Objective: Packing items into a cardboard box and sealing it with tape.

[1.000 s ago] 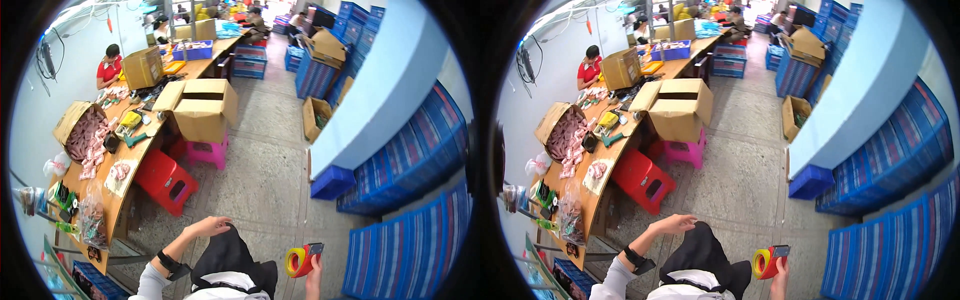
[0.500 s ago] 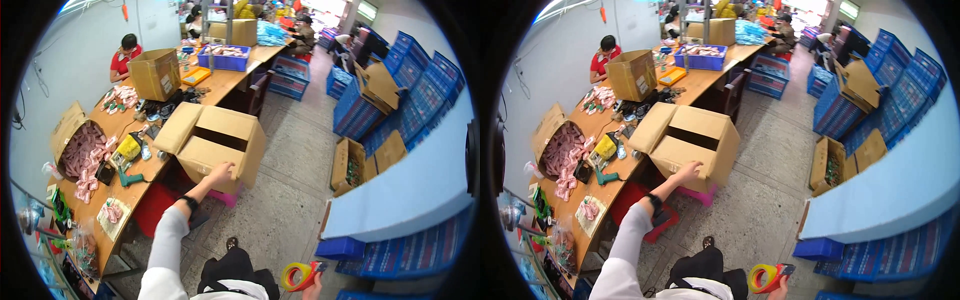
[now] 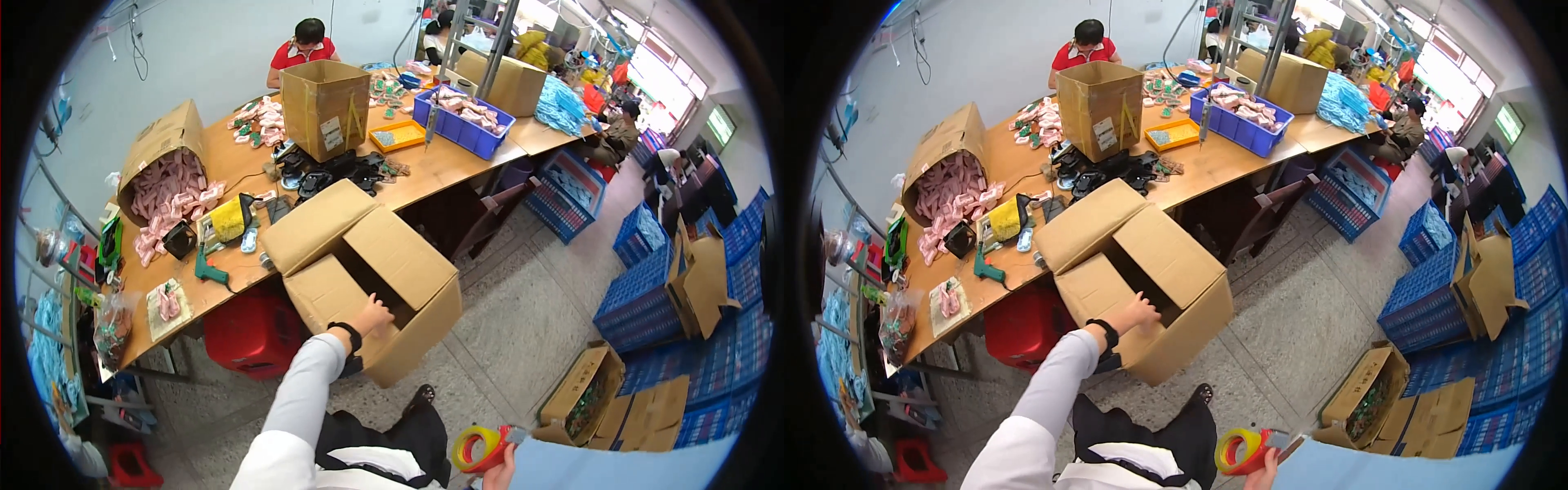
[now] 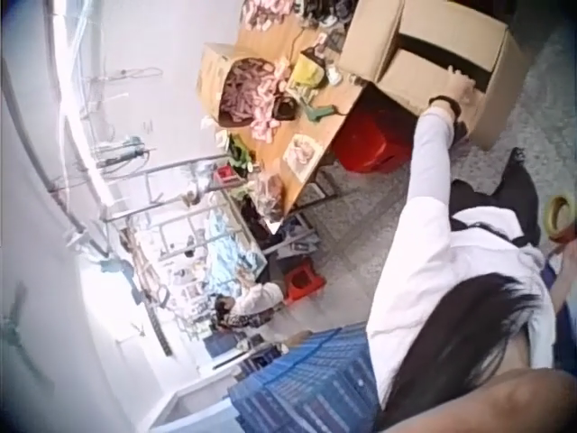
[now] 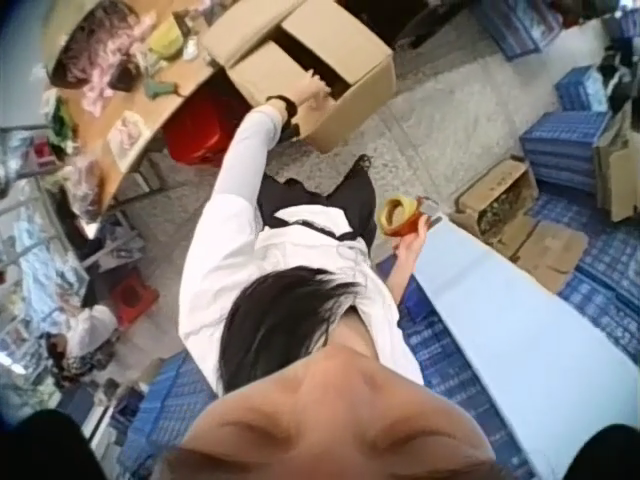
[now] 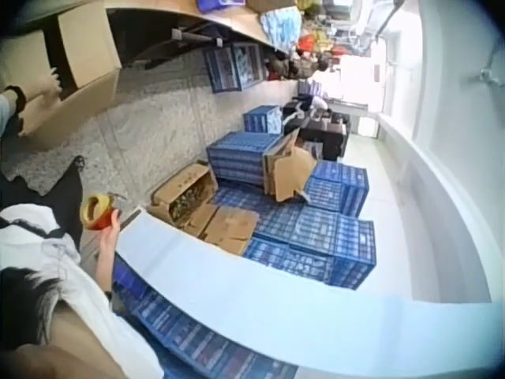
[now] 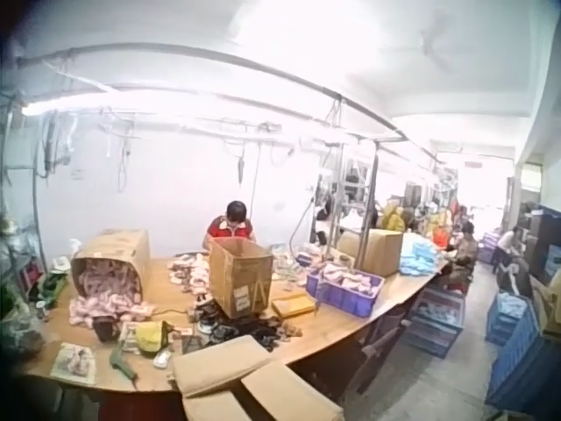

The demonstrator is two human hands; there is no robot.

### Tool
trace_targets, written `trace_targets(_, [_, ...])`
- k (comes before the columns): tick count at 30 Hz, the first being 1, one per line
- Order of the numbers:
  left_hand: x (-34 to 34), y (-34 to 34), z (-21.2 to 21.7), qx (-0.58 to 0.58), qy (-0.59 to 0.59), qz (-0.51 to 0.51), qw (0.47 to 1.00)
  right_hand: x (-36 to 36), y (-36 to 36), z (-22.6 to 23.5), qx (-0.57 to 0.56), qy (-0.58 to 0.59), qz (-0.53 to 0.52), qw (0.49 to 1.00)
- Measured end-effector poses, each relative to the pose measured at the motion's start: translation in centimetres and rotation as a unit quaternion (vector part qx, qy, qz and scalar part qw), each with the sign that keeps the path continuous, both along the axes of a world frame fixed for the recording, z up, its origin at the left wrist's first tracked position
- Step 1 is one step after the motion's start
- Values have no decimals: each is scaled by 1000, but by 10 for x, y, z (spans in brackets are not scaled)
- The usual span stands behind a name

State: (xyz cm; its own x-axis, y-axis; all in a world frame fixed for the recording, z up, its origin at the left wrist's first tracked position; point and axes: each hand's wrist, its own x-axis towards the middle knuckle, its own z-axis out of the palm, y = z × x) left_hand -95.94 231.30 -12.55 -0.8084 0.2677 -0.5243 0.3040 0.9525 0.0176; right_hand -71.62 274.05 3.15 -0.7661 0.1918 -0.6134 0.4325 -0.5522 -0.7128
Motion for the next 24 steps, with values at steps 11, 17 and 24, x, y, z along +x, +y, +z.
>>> trace_targets(11, [-13, 26, 146, -9, -35, -59, 998, -259, 58, 31, 28, 58, 215, 975])
trace_targets(17, [2, 97, 225, 299, 199, 3, 933, -308, 73, 31, 24, 76, 222, 972])
trace_targets(24, [-11, 189, 243, 299, 450, 104, 835, -343, 107, 16, 36, 83, 198, 976])
